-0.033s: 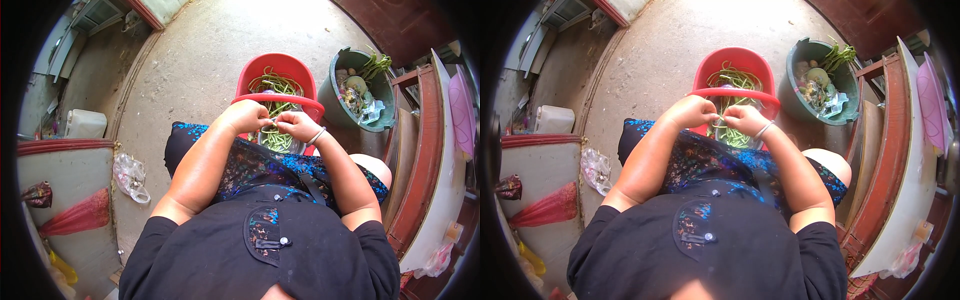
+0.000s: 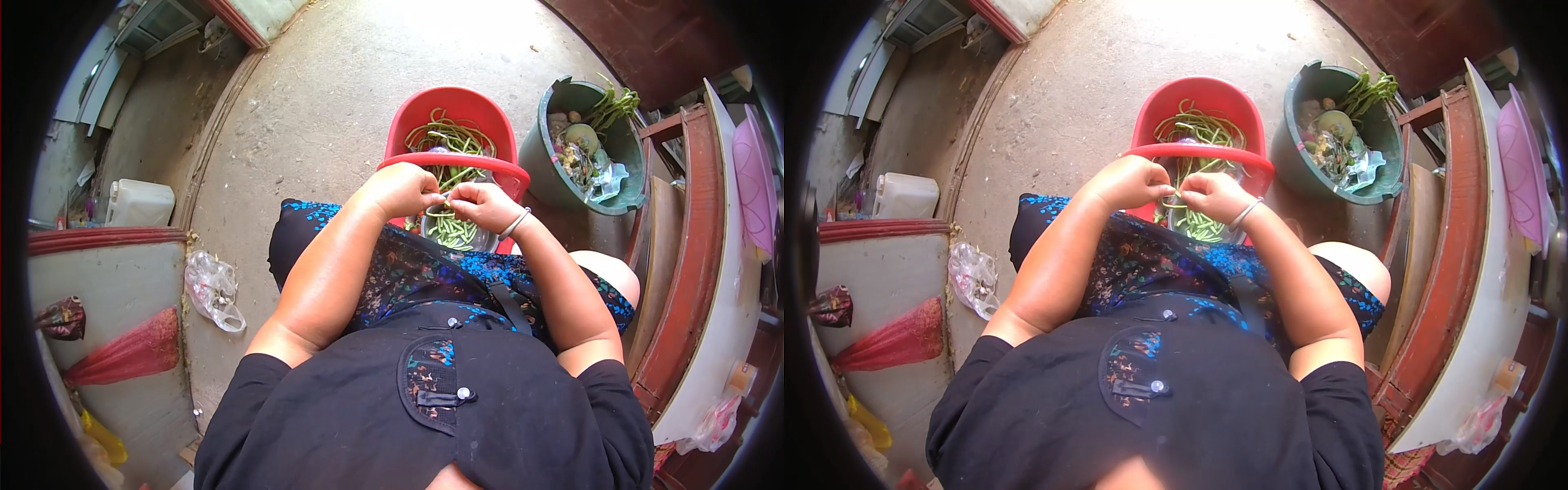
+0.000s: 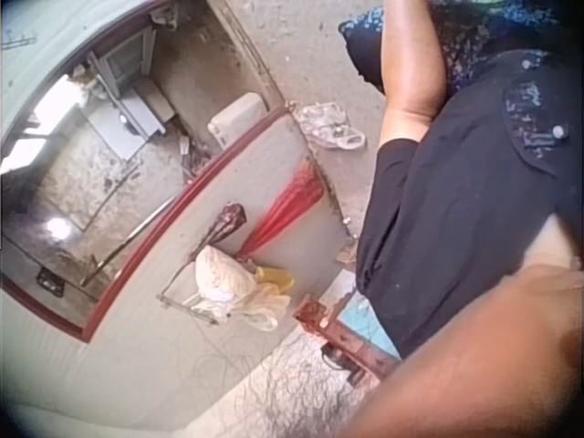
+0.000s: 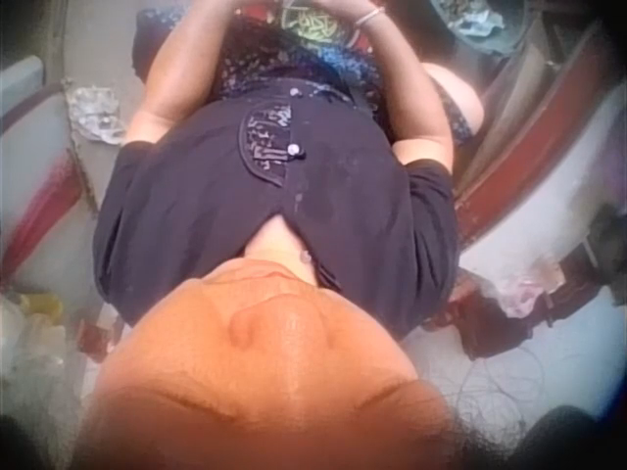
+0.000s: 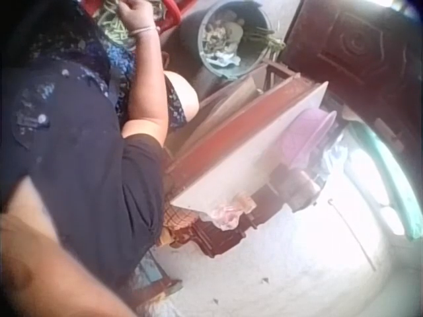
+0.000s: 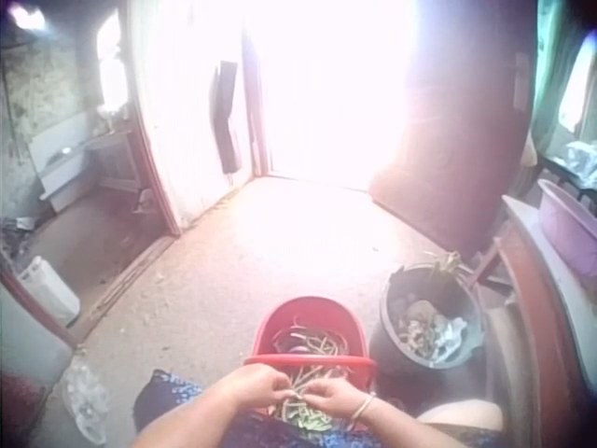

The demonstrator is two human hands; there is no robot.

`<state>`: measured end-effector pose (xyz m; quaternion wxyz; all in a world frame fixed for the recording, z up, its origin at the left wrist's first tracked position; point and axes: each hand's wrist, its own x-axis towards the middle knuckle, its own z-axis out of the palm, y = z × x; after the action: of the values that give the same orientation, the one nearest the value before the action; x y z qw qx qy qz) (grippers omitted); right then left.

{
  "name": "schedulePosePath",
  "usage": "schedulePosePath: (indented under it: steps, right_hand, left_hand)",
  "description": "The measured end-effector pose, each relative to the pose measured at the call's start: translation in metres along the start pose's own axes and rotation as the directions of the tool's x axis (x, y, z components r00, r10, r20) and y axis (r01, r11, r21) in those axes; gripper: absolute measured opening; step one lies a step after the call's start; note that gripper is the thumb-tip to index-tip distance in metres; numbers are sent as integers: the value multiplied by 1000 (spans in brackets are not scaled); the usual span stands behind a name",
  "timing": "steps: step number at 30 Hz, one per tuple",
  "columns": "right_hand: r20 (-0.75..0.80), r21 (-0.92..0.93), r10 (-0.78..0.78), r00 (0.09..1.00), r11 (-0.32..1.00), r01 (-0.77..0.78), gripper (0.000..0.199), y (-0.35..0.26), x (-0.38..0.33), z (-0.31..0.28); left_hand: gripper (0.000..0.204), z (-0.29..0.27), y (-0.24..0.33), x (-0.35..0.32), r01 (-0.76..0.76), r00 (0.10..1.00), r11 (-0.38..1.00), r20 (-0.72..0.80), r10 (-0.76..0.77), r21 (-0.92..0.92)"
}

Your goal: The person is snapping the ends off green beans by hand and placing the cleaned beans into a metal bowl inside a red bucket while discarding waste into the red bucket and a green bin.

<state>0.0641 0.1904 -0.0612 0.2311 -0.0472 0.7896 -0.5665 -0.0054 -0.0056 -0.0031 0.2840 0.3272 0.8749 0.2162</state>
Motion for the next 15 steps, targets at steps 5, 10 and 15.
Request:
schedulePosePath:
  steps: [5,10,15]
  right_hand:
    - [9,-77,-4,1000,997,5,22,1,2,7]
    - [-190,-189,-73,979,981,37,22,7,8,13]
    - [-474,112,266,839,964,-242,23,36,19,6]
  left_hand:
    - [22,-1,3,-2,2,1000,999,-8,-2,37]
    - [23,2,3,1,4,1000,999,-19,-4,34]
    - [24,1,11,-2,2,994,1000,109,-3,16]
